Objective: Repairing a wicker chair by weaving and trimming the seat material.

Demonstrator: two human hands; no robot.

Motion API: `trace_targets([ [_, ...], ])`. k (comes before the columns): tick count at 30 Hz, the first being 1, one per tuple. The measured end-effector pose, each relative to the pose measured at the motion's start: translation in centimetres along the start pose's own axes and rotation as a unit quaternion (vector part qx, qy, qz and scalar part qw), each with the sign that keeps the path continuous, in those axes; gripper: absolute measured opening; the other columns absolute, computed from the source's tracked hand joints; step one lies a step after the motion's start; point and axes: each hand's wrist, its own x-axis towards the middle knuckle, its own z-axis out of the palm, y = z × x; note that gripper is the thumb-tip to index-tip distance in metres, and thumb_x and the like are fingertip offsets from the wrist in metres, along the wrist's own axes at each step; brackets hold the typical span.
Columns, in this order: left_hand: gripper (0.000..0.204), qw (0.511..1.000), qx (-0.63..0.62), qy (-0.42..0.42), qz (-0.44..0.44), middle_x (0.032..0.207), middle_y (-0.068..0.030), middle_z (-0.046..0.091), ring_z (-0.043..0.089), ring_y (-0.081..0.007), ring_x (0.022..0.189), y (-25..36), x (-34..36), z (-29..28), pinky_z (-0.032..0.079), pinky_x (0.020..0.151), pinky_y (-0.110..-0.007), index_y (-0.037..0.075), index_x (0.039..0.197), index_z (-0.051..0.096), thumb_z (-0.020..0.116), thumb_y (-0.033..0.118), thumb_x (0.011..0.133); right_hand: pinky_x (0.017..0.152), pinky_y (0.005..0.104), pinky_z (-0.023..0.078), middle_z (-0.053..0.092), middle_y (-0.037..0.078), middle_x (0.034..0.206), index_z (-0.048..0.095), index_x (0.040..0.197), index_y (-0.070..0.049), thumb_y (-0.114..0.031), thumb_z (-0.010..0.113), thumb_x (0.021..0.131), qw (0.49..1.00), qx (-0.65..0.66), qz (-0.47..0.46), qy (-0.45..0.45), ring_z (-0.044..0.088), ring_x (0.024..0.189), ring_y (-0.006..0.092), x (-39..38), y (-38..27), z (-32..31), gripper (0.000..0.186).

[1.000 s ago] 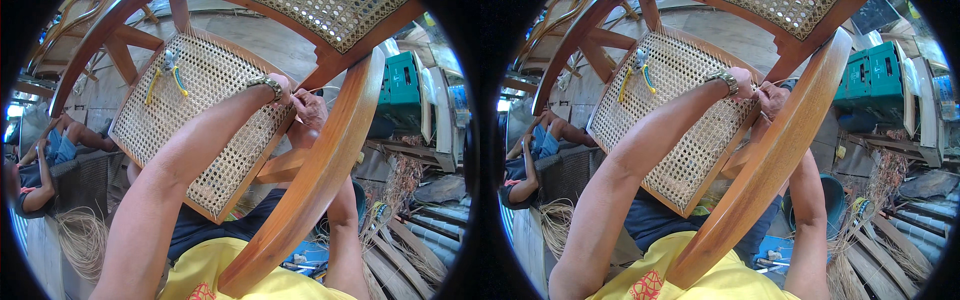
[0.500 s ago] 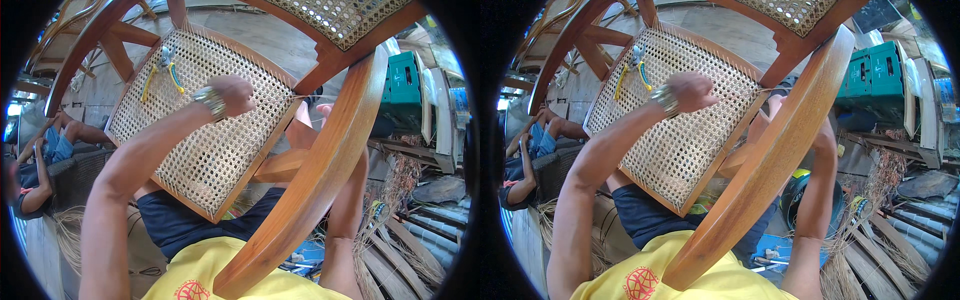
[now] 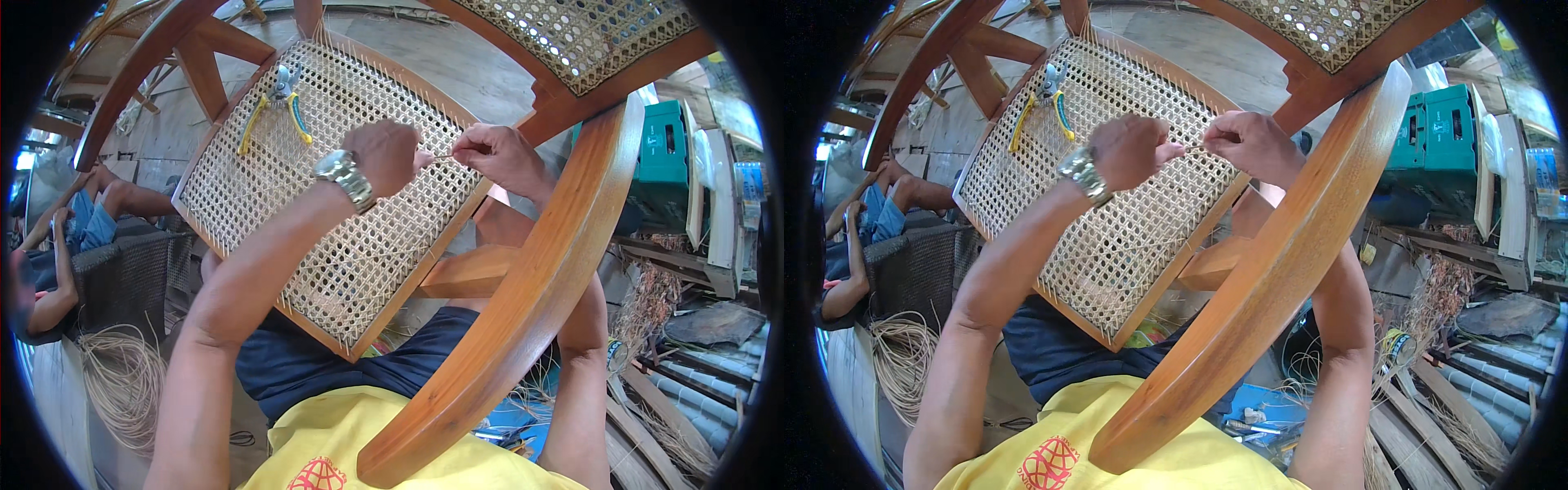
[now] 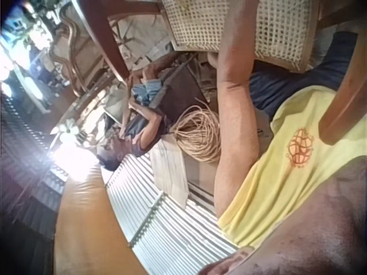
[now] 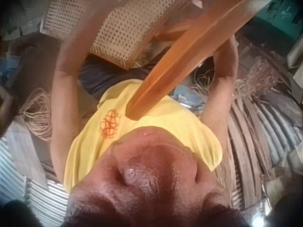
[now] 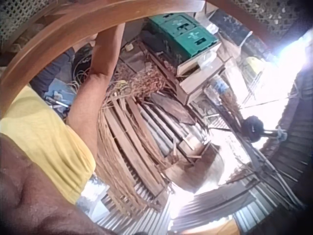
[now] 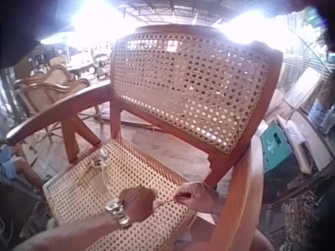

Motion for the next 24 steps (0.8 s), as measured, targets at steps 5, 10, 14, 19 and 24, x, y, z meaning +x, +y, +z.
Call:
trace_targets([
  [5, 0.027, 0.975, -0.209, -0.044, 0.066, 0.070, -0.0088, 0.069, 0.069, -0.0174, 0.065, -2.9, 1.3, 7.6, 0.055, 0.059, -0.035, 0.002, 0.093, 0.068, 0.064, 0.028, 0.096, 0.079, 0.0419, 0.053, 0.065, 0.011, 0.091, 0.071, 0.087, -0.007, -0.016, 0.067, 0.084, 0.911, -0.409, -0.031, 0.044, 0.065, 0.091, 0.0315, 1.5, -0.2, -0.2, 0.011],
  [10, 0.020, 0.886, -0.431, -0.152, -0.077, 0.078, -0.0116, 0.073, 0.071, -0.0149, 0.064, 0.3, 1.2, 6.8, 0.058, 0.058, -0.030, -0.004, 0.098, 0.070, 0.065, 0.014, 0.092, 0.080, 0.0430, 0.055, 0.065, 0.011, 0.093, 0.070, 0.082, -0.005, -0.010, 0.062, 0.082, 0.877, -0.479, -0.027, 0.031, 0.066, 0.092, 0.0315, 1.7, 0.3, 0.3, 0.010],
  [14, 0.022, 0.944, -0.297, -0.143, -0.011, 0.069, -0.0128, 0.072, 0.071, -0.0162, 0.062, 0.5, 2.7, 6.2, 0.059, 0.060, -0.032, -0.001, 0.087, 0.074, 0.066, 0.019, 0.088, 0.081, 0.0425, 0.057, 0.066, 0.014, 0.097, 0.070, 0.077, -0.003, -0.004, 0.059, 0.081, 0.845, -0.527, 0.037, 0.084, 0.068, 0.091, 0.0317, 1.8, -0.5, 1.1, 0.011],
  [19, 0.021, 0.935, -0.295, -0.194, -0.024, 0.068, -0.0124, 0.072, 0.072, -0.0174, 0.059, 0.9, 5.2, 6.1, 0.058, 0.055, -0.030, -0.004, 0.079, 0.071, 0.067, 0.016, 0.085, 0.080, 0.0418, 0.058, 0.066, 0.016, 0.100, 0.070, 0.077, -0.002, -0.003, 0.058, 0.082, 0.839, -0.537, 0.008, 0.087, 0.069, 0.090, 0.0317, 0.8, 0.1, 0.6, 0.013],
  [24, 0.020, 0.950, -0.170, -0.216, 0.147, 0.070, -0.0147, 0.071, 0.071, -0.0191, 0.058, -0.7, 8.8, 8.4, 0.057, 0.050, -0.031, -0.004, 0.071, 0.067, 0.066, 0.011, 0.084, 0.079, 0.0398, 0.058, 0.065, 0.016, 0.098, 0.070, 0.078, 0.000, -0.002, 0.058, 0.082, 0.834, -0.544, -0.012, 0.086, 0.069, 0.091, 0.0307, 2.1, -0.4, 1.4, 0.013],
])
